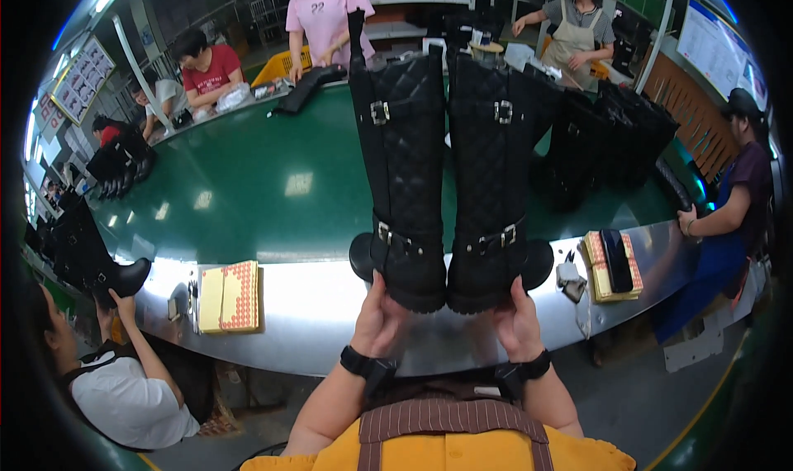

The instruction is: Inspecting a pair of black boots for quality control at a shoe manufacturing station.

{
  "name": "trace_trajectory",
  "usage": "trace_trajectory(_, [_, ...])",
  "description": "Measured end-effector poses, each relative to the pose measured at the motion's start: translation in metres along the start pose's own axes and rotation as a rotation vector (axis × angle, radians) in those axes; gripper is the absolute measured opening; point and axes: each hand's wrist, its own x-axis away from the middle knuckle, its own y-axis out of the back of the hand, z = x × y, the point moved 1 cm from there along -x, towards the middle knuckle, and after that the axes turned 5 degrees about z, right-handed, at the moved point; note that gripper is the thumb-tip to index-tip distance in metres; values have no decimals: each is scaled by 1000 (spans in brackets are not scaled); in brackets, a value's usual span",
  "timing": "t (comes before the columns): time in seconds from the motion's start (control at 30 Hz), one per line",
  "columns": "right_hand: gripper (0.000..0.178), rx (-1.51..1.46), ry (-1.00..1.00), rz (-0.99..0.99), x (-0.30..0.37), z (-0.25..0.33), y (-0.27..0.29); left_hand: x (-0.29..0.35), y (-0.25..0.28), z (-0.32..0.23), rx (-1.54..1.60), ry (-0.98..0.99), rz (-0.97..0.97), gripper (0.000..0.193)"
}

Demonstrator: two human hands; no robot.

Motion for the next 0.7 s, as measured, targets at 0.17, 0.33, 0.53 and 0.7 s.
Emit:
trace_trajectory(0.17, [49, 21, 58, 110, 1, -2, 4, -1, 8, -1, -3, 17, 47, 57])
trace_trajectory(0.33, [54, 72, 93, 116, 3, -5, 11, -1, 25, 2, 6, -7, 64, 62])
trace_trajectory(0.53, [50, 43, 119, 138, 4, -6, 13, 1, 30, 1, -15, 1, 87, 66])
trace_trajectory(0.7, [48, 72, 183, 105, 6, -6, 5, 5, 19, 1, -26, -36, 90, 64])
